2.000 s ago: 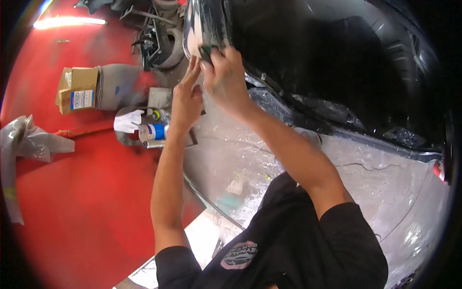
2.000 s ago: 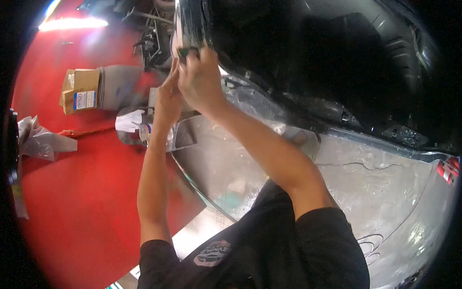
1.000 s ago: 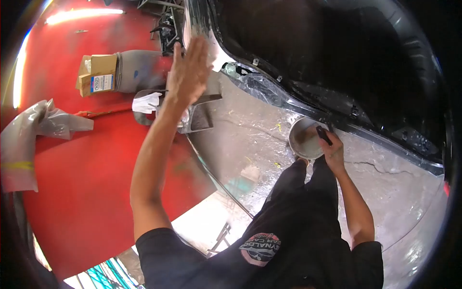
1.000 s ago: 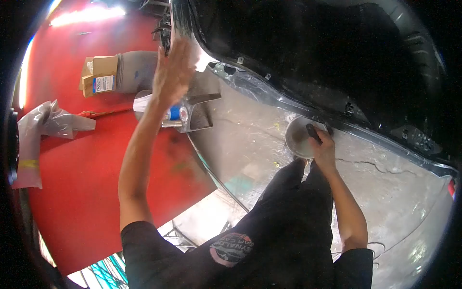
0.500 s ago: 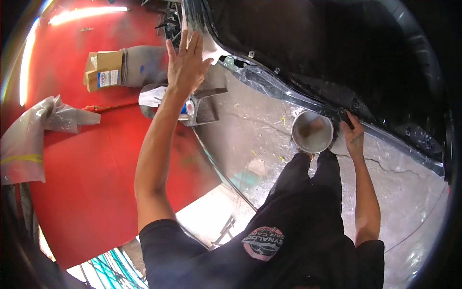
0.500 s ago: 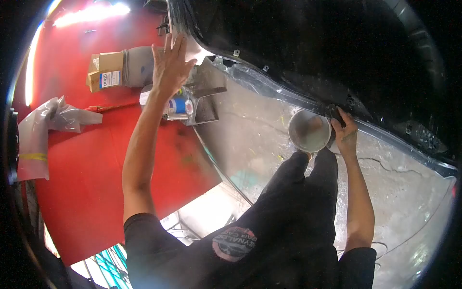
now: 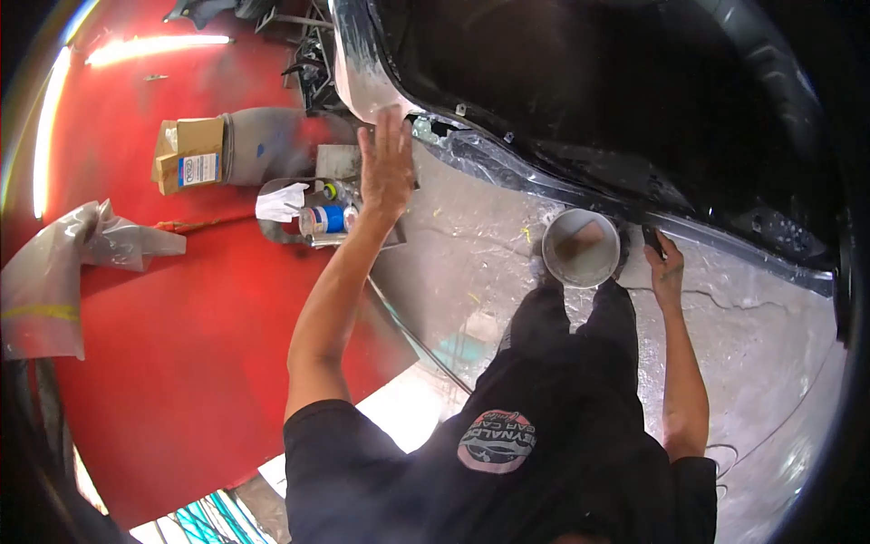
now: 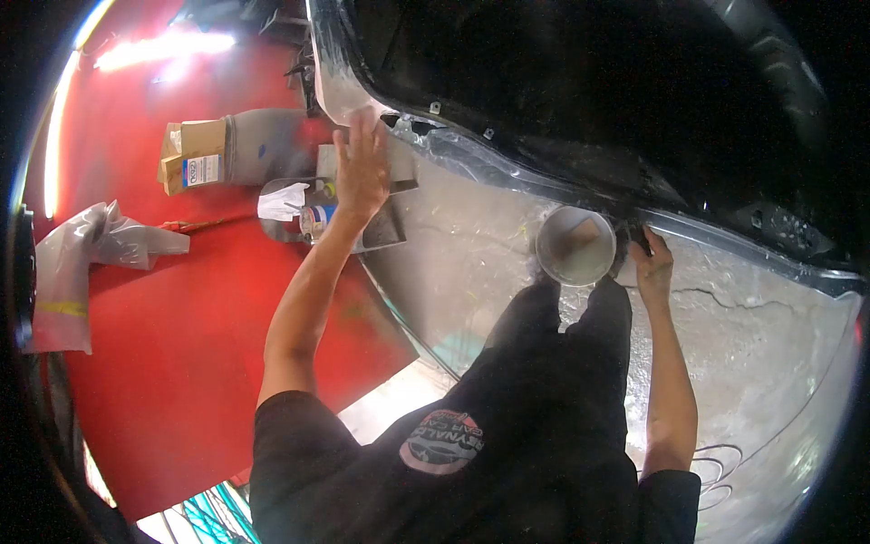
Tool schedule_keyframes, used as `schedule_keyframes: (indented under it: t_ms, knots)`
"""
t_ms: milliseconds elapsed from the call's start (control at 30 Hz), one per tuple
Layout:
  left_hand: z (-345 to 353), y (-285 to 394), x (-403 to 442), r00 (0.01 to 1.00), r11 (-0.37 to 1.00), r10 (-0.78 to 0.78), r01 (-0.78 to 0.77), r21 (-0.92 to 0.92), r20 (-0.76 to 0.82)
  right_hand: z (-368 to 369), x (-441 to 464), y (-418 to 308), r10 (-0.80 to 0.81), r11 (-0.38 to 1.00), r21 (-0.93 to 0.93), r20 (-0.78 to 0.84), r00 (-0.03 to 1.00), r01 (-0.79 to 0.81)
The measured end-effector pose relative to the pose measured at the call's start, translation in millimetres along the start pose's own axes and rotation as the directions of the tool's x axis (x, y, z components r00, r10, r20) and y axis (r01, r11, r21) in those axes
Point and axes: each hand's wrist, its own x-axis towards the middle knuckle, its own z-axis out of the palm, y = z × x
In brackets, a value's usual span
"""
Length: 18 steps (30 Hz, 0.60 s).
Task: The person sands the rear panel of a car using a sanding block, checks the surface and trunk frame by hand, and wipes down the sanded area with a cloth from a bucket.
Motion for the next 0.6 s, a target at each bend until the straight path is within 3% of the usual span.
schedule_keyframes:
  t_ms: [67, 100, 200, 233, 333, 367, 433, 467, 567, 600]
  knots:
    - [12, 7, -9, 0.994, 0.994, 0.11, -0.11, -0.013, 0.019, -3, -5, 2, -0.015, 0.999, 0.032, -0.043, 0.999, 0.017]
    - [50, 5, -18, 0.984, 0.941, 0.152, -0.174, -0.289, -0.096, -4, -8, 2, -0.021, 0.999, 0.048, -0.071, 0.997, 0.024]
    - [60, 9, -31, 0.967, 0.862, 0.153, -0.23, -0.452, -0.202, -4, -17, 3, -0.056, 0.998, -0.027, -0.2, 0.978, 0.051]
    - [53, 3, -27, 0.958, 0.806, 0.067, -0.216, -0.551, -0.277, -3, -22, 1, -0.054, 0.998, -0.037, -0.228, 0.972, 0.047]
    - [20, -24, -14, 0.924, 0.535, -0.35, 0.06, -0.843, -0.156, 10, -47, -8, 0.008, 1.0, -0.016, -0.303, 0.953, -0.013]
    - [22, -38, 1, 0.851, 0.597, -0.443, 0.045, -0.801, -0.282, 20, -56, -5, 0.062, 0.998, 0.03, -0.323, 0.944, -0.055]
    - [4, -67, 25, 0.839, 0.552, -0.514, 0.167, -0.817, -0.176, 44, -72, 1, 0.113, 0.992, 0.089, -0.339, 0.934, -0.087]
    - [4, -75, 34, 0.832, 0.527, -0.542, 0.227, -0.819, -0.118, 61, -81, 13, 0.067, 0.998, 0.029, -0.414, 0.908, -0.061]
    - [28, -58, 51, 0.719, 0.5, -0.622, 0.059, -0.864, -0.31, 105, -111, -4, 0.114, 0.993, 0.064, -0.399, 0.91, -0.096]
    - [40, -52, 49, 0.739, 0.473, -0.617, 0.076, -0.878, -0.269, 120, -124, -17, 0.124, 0.992, 0.034, -0.409, 0.904, -0.121]
